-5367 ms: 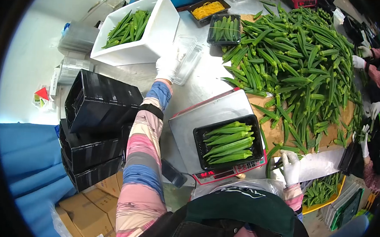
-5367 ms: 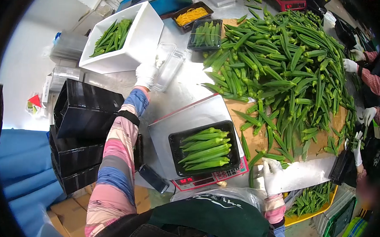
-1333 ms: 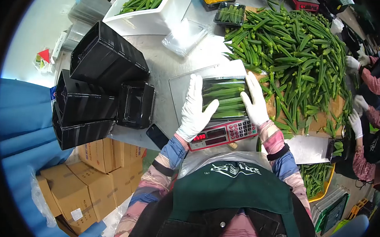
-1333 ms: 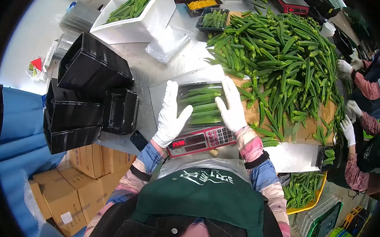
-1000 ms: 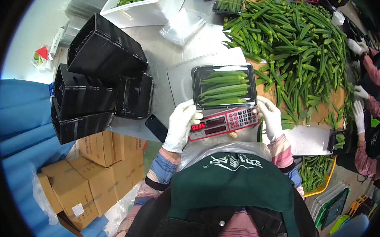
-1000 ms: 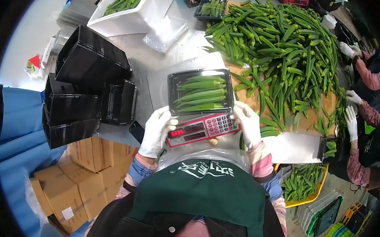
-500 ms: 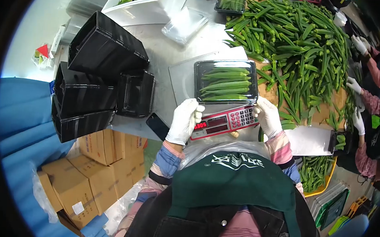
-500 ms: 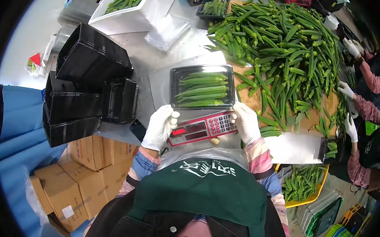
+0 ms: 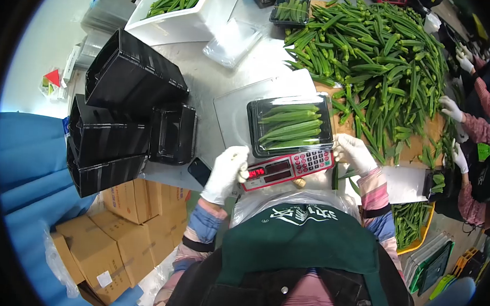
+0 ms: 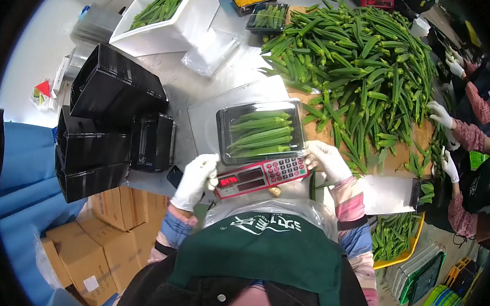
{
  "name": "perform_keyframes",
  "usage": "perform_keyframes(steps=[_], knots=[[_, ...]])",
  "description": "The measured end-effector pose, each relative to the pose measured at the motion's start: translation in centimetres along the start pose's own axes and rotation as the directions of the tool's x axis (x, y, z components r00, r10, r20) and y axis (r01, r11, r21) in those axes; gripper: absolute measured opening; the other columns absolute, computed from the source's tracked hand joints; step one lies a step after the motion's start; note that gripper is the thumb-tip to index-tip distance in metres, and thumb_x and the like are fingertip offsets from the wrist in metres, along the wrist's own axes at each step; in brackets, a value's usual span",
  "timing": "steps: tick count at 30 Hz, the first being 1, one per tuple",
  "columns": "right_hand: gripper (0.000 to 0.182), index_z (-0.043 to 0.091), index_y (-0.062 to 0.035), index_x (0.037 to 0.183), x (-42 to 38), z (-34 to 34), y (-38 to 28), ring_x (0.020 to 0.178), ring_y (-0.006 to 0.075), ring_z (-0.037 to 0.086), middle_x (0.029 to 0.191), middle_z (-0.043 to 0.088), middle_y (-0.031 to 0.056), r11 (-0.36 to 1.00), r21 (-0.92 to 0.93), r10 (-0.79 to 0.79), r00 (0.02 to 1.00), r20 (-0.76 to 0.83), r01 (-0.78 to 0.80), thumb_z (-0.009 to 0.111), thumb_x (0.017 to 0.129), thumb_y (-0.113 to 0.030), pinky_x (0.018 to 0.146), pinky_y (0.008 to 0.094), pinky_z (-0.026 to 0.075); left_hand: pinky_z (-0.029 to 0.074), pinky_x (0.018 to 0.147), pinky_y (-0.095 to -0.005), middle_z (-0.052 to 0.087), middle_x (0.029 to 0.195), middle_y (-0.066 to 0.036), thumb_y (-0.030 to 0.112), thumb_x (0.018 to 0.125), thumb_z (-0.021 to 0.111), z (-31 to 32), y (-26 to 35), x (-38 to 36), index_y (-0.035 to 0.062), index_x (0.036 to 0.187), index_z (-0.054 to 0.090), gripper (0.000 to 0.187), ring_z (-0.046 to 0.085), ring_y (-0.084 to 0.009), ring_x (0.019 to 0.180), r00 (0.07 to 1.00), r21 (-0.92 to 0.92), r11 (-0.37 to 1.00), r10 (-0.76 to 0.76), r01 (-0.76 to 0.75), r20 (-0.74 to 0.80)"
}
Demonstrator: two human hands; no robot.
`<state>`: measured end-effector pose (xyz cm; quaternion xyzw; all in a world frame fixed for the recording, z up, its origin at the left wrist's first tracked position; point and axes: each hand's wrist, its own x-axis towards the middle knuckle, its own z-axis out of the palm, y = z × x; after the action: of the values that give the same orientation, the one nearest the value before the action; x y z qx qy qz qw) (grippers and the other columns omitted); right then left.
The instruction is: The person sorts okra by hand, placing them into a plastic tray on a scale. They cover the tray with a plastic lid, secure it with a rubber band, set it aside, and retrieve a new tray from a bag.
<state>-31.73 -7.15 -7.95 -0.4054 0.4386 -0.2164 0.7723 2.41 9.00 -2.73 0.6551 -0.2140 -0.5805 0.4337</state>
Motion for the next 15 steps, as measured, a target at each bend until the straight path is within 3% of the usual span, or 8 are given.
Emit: perform_keyframes(steps=[2, 5, 7, 8, 9, 11, 13, 15], knots=[[0.03, 0.067, -0.0026, 0.116, 1.4, -1.5, -1.6, 0.072, 0.0076, 0.06, 0.092, 0.068, 0.001, 0.946, -0.325, -0.011, 0.996, -0.085, -0.018, 0.057, 0.102, -0.028, 0.062, 0.0223, 0.048, 0.052, 0.057, -0.0242, 0.065, 0.085, -0.004, 0.024, 0.102, 0.057, -1.3, 1.4, 1.3, 0.0026, 0.121, 0.061, 0.028, 0.064, -0.0113, 0.068, 0.998, 0.048, 0.998, 0.049, -0.048, -0.038], [0.034, 0.067, -0.0028, 0.12, 4.2, -0.4, -3.7, 0.084, 0.0064, 0.061, 0.1, 0.069, 0.0003, 0.963, -0.252, -0.156, 0.962, -0.222, 0.098, 0.06, 0.1, -0.03, 0.069, 0.0218, 0.046, 0.055, 0.071, -0.0264, 0.068, 0.105, -0.007, 0.027, 0.103, 0.056, -0.5, 3.8, 4.1, 0.0033, 0.13, 0.058, 0.036, 0.066, -0.0127, 0.088, 0.984, 0.008, 0.992, 0.123, -0.123, -0.128], [0.039, 0.062, -0.0002, 0.129, 5.2, 1.6, -4.7, 0.101, 0.0127, 0.064, 0.117, 0.068, 0.0062, 0.931, -0.289, -0.3, 0.919, -0.256, 0.224, 0.061, 0.1, -0.027, 0.083, 0.0264, 0.05, 0.053, 0.082, -0.0265, 0.066, 0.114, -0.009, 0.025, 0.103, 0.056, 1.2, 4.2, 5.5, 0.0018, 0.137, 0.052, 0.041, 0.065, -0.0134, 0.097, 0.94, 0.059, 0.958, 0.288, -0.282, -0.182], [0.046, 0.055, 0.0018, 0.138, 5.8, 2.0, -4.0, 0.118, 0.0192, 0.06, 0.133, 0.063, 0.0123, 0.877, -0.386, -0.393, 0.889, -0.234, 0.286, 0.06, 0.1, -0.025, 0.101, 0.0302, 0.046, 0.052, 0.088, -0.0265, 0.065, 0.119, -0.01, 0.025, 0.103, 0.056, 2.2, 4.2, 6.0, 0.0011, 0.141, 0.049, 0.045, 0.064, -0.0138, 0.102, 0.907, 0.087, 0.931, 0.366, -0.355, -0.209], [0.05, 0.048, 0.003, 0.143, 5.9, 2.8, -3.9, 0.133, 0.0213, 0.051, 0.144, 0.055, 0.0158, 0.868, -0.403, -0.395, 0.895, -0.208, 0.29, 0.057, 0.101, -0.021, 0.111, 0.0311, 0.037, 0.044, 0.105, -0.0306, 0.057, 0.136, -0.016, 0.024, 0.103, 0.057, 3.1, 4.0, 6.2, -0.0012, 0.147, 0.042, 0.053, 0.056, -0.0201, 0.124, 0.869, 0.2, 0.881, 0.463, -0.429, -0.177], [0.054, 0.039, 0.0007, 0.149, 6.3, 4.7, -2.0, 0.139, 0.0224, 0.045, 0.149, 0.049, 0.0176, 0.873, -0.28, -0.454, 0.875, -0.17, 0.399, 0.054, 0.102, -0.02, 0.113, 0.0316, 0.035, 0.035, 0.113, -0.0354, 0.047, 0.148, -0.021, 0.025, 0.102, 0.057, 4.9, 3.4, 6.3, -0.0011, 0.151, 0.036, 0.059, 0.046, -0.0267, 0.136, 0.85, 0.409, 0.811, 0.508, -0.418, -0.138], [0.055, 0.032, 0.0013, 0.153, 6.0, 6.2, -1.9, 0.139, 0.0199, 0.042, 0.154, 0.043, 0.0151, 0.835, -0.435, -0.448, 0.875, -0.183, 0.336, 0.05, 0.104, -0.014, 0.115, 0.0295, 0.03, 0.029, 0.117, -0.0359, 0.041, 0.152, -0.022, 0.025, 0.101, 0.056, 6.9, 2.9, 5.7, -0.0021, 0.153, 0.032, 0.063, 0.041, -0.0305, 0.14, 0.795, 0.451, 0.778, 0.569, -0.438, -0.21], [0.055, 0.032, 0.0009, 0.153, 5.6, 6.9, -2.4, 0.141, 0.0198, 0.04, 0.155, 0.041, 0.0162, 0.807, -0.52, -0.434, 0.879, -0.196, 0.282, 0.051, 0.104, -0.016, 0.116, 0.0296, 0.028, 0.027, 0.118, -0.0364, 0.037, 0.156, -0.02, 0.026, 0.102, 0.056, 6.2, 2.7, 6.3, -0.0012, 0.153, 0.031, 0.064, 0.037, -0.0318, 0.142, 0.853, 0.32, 0.859, 0.477, -0.4, -0.214]])
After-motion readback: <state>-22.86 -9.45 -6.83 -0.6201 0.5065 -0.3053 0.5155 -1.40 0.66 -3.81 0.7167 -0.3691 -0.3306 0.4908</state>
